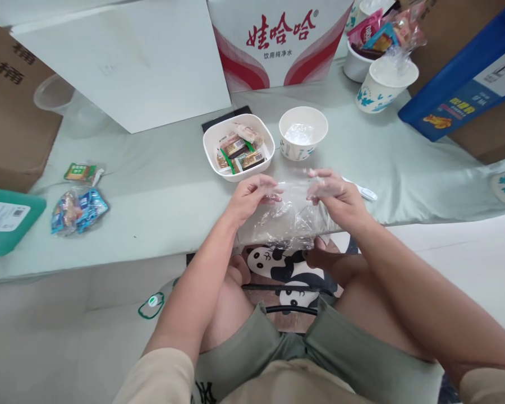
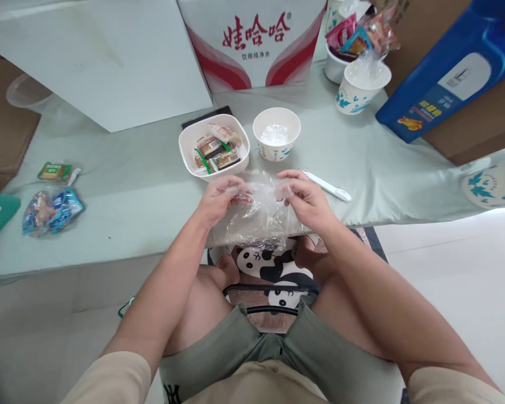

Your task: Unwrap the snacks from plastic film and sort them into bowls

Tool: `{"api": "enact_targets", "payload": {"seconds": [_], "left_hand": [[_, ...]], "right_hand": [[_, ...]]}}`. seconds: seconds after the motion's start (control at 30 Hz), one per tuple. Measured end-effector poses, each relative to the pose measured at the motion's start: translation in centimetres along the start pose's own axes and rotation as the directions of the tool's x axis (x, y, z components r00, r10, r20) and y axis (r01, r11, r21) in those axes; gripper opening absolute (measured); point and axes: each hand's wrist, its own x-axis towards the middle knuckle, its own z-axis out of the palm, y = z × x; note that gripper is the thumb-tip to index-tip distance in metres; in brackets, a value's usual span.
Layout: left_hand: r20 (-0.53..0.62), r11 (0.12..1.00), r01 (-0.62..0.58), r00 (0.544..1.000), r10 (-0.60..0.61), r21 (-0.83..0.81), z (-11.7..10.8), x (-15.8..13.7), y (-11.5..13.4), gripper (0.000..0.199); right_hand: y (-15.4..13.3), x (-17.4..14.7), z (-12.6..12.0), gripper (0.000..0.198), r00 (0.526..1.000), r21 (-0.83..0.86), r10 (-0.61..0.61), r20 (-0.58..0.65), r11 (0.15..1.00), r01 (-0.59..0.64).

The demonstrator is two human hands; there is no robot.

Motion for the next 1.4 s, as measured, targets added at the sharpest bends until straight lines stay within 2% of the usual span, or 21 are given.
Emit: {"api": "enact_targets", "payload": {"seconds": [0.07, 0.13, 0.2, 0.33, 0.4, 0.5, 0.57, 0.6, 0.67, 0.73, 0.77, 0.83, 0.9, 0.97, 1.03, 1.1, 1.17, 1.33, 1.4], "left_hand": [[-0.025, 0.996, -0.069, 0.997, 0.070, 0.055, -0.3, 0.0, 0.1, 0.006], [-0.039, 0.987, -0.108, 0.993, 0.113, 0.119, -0.7, -0.1, 0.4, 0.010], [-0.028, 0.987, -0.095, 0.995, 0.100, 0.131, -1.0, -0.1, 0.7, 0.015], [0.003, 0.999, -0.037, 0.999, 0.037, 0.005, -1.3, 0.0, 0.8, 0.026], [-0.007, 0.997, -0.046, 0.999, 0.047, 0.057, -1.2, -0.1, 0.7, 0.022], [0.026, 0.975, -0.105, 0.995, 0.101, 0.197, -0.8, -0.4, 0.6, 0.019], [0.065, 0.973, -0.152, 0.988, 0.143, 0.176, -0.6, -0.8, 0.6, 0.025], [0.068, 0.977, -0.170, 0.984, 0.162, 0.130, -0.6, -1.0, 0.7, 0.032], [0.039, 0.984, -0.175, 0.984, 0.175, 0.006, -0.5, -1.4, 1.0, 0.053], [0.038, 0.986, -0.120, 0.991, 0.125, -0.119, -0.5, -1.7, 1.3, 0.070], [0.078, 0.986, -0.064, 0.994, 0.077, -0.154, -0.5, -1.8, 1.3, 0.071], [0.179, 0.986, 0.059, 0.983, -0.031, -0.156, -0.3, -1.9, 1.3, 0.060], [0.214, 0.982, 0.141, 0.970, -0.112, -0.127, 0.0, -1.7, 1.0, 0.046], [0.155, 0.980, 0.162, 0.978, -0.143, -0.119, 0.3, -1.4, 0.8, 0.036], [0.078, 0.981, 0.165, 0.984, -0.157, -0.101, 0.5, -1.0, 0.7, 0.031], [0.037, 0.981, 0.186, 0.982, -0.184, -0.057, 0.5, -0.7, 0.9, 0.028], [0.035, 0.978, 0.208, 0.978, -0.207, -0.025, 0.3, -0.6, 1.1, 0.028], [0.081, 0.971, 0.235, 0.969, -0.232, -0.036, -0.3, -0.5, 1.2, 0.036], [0.058, 0.968, 0.232, 0.972, -0.227, -0.096, -0.4, -0.4, 1.0, 0.036]], "right_hand": [[0.2, 0.0, 0.0, 0.016, 0.999, -0.031, -0.004, -0.040, 1.000, 0.002], [0.4, 0.1, 0.1, 0.020, 0.995, -0.023, 0.027, -0.093, 0.999, -0.029], [0.8, 0.3, 0.1, 0.020, 0.987, 0.018, 0.074, -0.140, 0.997, -0.072], [1.5, 0.8, 0.0, 0.008, 0.967, 0.133, 0.183, -0.176, 0.978, -0.161], [1.7, 0.8, 0.0, 0.007, 0.961, 0.168, 0.212, -0.180, 0.969, -0.182], [1.6, 0.6, 0.1, 0.045, 0.969, 0.156, 0.214, -0.125, 0.969, -0.194], [1.1, 0.4, 0.5, 0.068, 0.968, 0.145, 0.249, -0.025, 0.959, -0.243], [0.8, 0.3, 0.6, 0.070, 0.962, 0.148, 0.273, 0.022, 0.951, -0.273], [0.1, 0.2, 0.9, 0.061, 0.955, 0.179, 0.287, 0.072, 0.938, -0.296], [-0.4, 0.2, 1.1, 0.051, 0.966, 0.245, 0.256, 0.043, 0.935, -0.258], [-0.6, 0.3, 1.1, 0.048, 0.972, 0.281, 0.236, 0.013, 0.932, -0.230], [-0.9, 0.4, 1.2, 0.046, 0.976, 0.351, 0.218, -0.020, 0.915, -0.197], [-0.9, 0.4, 1.2, 0.042, 0.973, 0.416, 0.229, -0.003, 0.885, -0.207], [-0.7, 0.4, 1.2, 0.040, 0.961, 0.430, 0.265, 0.084, 0.860, -0.275], [-0.6, 0.3, 1.3, 0.038, 0.933, 0.363, 0.312, 0.182, 0.860, -0.358], [-0.5, 0.3, 1.2, 0.031, 0.912, 0.265, 0.354, 0.206, 0.877, -0.400], [-0.4, 0.4, 1.1, 0.025, 0.908, 0.218, 0.383, 0.171, 0.884, -0.414], [-0.4, 0.6, 0.7, 0.038, 0.918, 0.269, 0.369, 0.147, 0.878, -0.396], [-0.4, 0.6, 0.5, 0.031, 0.933, 0.311, 0.346, 0.094, 0.880, -0.358]]}}
